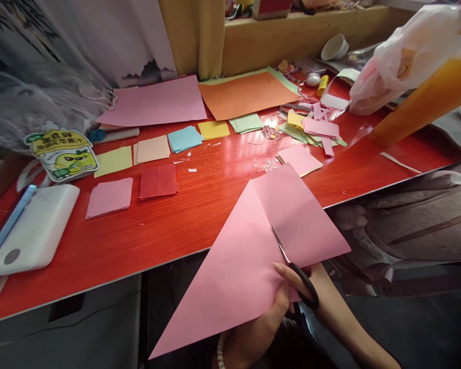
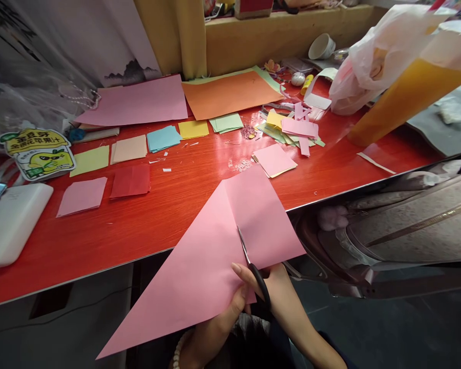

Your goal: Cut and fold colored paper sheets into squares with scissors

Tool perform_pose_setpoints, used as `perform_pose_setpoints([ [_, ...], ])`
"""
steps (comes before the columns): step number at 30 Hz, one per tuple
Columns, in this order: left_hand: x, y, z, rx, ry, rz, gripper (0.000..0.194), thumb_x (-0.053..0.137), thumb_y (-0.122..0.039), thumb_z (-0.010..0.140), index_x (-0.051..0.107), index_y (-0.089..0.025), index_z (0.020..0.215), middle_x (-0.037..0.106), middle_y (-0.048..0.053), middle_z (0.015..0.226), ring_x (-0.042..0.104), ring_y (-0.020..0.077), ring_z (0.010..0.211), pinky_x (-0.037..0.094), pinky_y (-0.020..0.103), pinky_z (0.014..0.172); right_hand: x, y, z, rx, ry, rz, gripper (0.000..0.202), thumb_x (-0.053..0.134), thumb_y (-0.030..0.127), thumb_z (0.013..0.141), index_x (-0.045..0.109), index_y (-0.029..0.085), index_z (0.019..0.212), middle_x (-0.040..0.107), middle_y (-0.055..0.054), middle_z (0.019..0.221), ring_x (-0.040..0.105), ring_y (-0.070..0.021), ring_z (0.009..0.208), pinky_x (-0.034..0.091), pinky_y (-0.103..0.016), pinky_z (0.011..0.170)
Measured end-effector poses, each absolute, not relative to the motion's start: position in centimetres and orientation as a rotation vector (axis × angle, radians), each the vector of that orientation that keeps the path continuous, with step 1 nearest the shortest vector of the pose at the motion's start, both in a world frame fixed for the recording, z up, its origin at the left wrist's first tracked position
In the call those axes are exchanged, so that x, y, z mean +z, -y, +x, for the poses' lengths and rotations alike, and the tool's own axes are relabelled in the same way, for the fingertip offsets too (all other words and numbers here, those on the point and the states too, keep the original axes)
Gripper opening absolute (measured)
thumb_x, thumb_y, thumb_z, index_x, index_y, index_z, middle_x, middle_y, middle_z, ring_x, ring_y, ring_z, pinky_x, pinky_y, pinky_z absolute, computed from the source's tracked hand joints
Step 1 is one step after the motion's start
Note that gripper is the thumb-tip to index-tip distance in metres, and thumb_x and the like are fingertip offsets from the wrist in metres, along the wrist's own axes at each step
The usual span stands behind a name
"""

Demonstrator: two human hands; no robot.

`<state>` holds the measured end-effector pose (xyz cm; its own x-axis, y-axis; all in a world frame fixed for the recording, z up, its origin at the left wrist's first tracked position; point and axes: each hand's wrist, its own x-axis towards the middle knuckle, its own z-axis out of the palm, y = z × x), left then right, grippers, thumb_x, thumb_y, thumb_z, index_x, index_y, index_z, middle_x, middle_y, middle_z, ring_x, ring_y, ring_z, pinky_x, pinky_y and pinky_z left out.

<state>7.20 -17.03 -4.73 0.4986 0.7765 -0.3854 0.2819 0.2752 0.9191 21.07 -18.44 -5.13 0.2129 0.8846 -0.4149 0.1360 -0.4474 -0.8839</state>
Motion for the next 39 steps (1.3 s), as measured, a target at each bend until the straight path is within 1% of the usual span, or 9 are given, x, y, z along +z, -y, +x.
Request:
perform_pose_setpoints([
  [6,-4.0,16.6,7.0,0.327,-1.054,1.334,0.033,0.044,-0.043,0.091,0.059,-0.023,0.069,0.067,-0.001,0.081,0.062,0.0147,0.081,0.044,0.031,0.095,-4.7,18.0,20.9,1.265,0.984,-1.749,0.026,0.066,0.044,0.072,0.059,0.02,0.082,0.063,-0.003,0.077,0.06,-0.0263,0.088,0.05,-0.034,0.078],
  [9,-4.3,16.6,7.0,0.347,-1.064,1.359,0.035,0.044,-0.042,0.092,0.059,-0.022,0.067,0.067,-0.002,0.078,0.062,0.014,0.078,0.044,0.03,0.094,-4.6,17.8,21.0,1.28,0.975,-1.794,0.032,0.065,0.05,0.072,0.06,0.02,0.081,0.064,-0.004,0.073,0.062,-0.0281,0.085,0.052,-0.036,0.075],
  [13,-5.6,17.0,6.9,0.392,-1.029,1.378,0.036,0.042,-0.04,0.093,0.06,-0.021,0.069,0.067,0.0,0.079,0.061,0.0137,0.077,0.045,0.029,0.09,-4.8,17.8,21.3,1.265,1.038,-1.758,0.032,0.064,0.048,0.074,0.062,0.02,0.087,0.068,-0.005,0.087,0.063,-0.0261,0.09,0.051,-0.036,0.082],
  [18,-6.9,17.8,7.0,0.478,-0.995,1.317,0.037,0.038,-0.041,0.095,0.06,-0.021,0.072,0.066,0.0,0.082,0.059,0.0133,0.078,0.047,0.026,0.083,-4.5,18.0,21.4,1.378,1.05,-1.689,0.029,0.064,0.046,0.074,0.064,0.019,0.085,0.063,-0.002,0.067,0.062,-0.0224,0.068,0.053,-0.032,0.065],
  [22,-6.5,17.8,7.1,0.439,-1.023,1.364,0.038,0.039,-0.042,0.094,0.06,-0.021,0.071,0.066,0.0,0.081,0.059,0.0131,0.077,0.044,0.028,0.088,-3.8,17.9,20.9,1.26,1.025,-1.734,0.033,0.061,0.047,0.076,0.064,0.018,0.092,0.068,-0.004,0.078,0.063,-0.0247,0.08,0.052,-0.033,0.073],
  [25,-6.1,17.6,7.0,0.409,-1.043,1.397,0.039,0.039,-0.043,0.094,0.059,-0.021,0.069,0.065,0.0,0.078,0.059,0.0129,0.075,0.044,0.029,0.088,-3.8,17.9,20.8,1.261,1.019,-1.732,0.036,0.062,0.049,0.075,0.063,0.018,0.094,0.069,-0.005,0.082,0.064,-0.0242,0.078,0.053,-0.031,0.071],
  [30,-6.4,17.8,7.1,0.435,-1.019,1.34,0.037,0.039,-0.042,0.094,0.058,-0.022,0.07,0.065,-0.002,0.078,0.059,0.0114,0.076,0.045,0.025,0.084,-4.1,17.9,21.1,1.272,1.031,-1.714,0.033,0.064,0.047,0.073,0.062,0.018,0.09,0.068,-0.004,0.082,0.064,-0.0233,0.075,0.054,-0.029,0.068],
  [34,-6.4,17.8,7.2,0.441,-0.999,1.336,0.035,0.039,-0.041,0.094,0.058,-0.022,0.072,0.065,-0.002,0.079,0.06,0.0121,0.076,0.046,0.026,0.084,-4.1,17.8,20.9,1.273,1.019,-1.754,0.035,0.064,0.05,0.071,0.061,0.017,0.085,0.064,-0.003,0.068,0.061,-0.0221,0.064,0.054,-0.03,0.061],
  [39,-5.9,17.5,7.2,0.431,-1.009,1.351,0.035,0.039,-0.039,0.095,0.06,-0.022,0.073,0.065,-0.001,0.079,0.061,0.0126,0.077,0.046,0.028,0.09,-4.1,17.7,20.8,1.271,1.018,-1.756,0.035,0.065,0.051,0.071,0.061,0.018,0.082,0.067,-0.005,0.076,0.063,-0.0255,0.073,0.054,-0.032,0.064],
])
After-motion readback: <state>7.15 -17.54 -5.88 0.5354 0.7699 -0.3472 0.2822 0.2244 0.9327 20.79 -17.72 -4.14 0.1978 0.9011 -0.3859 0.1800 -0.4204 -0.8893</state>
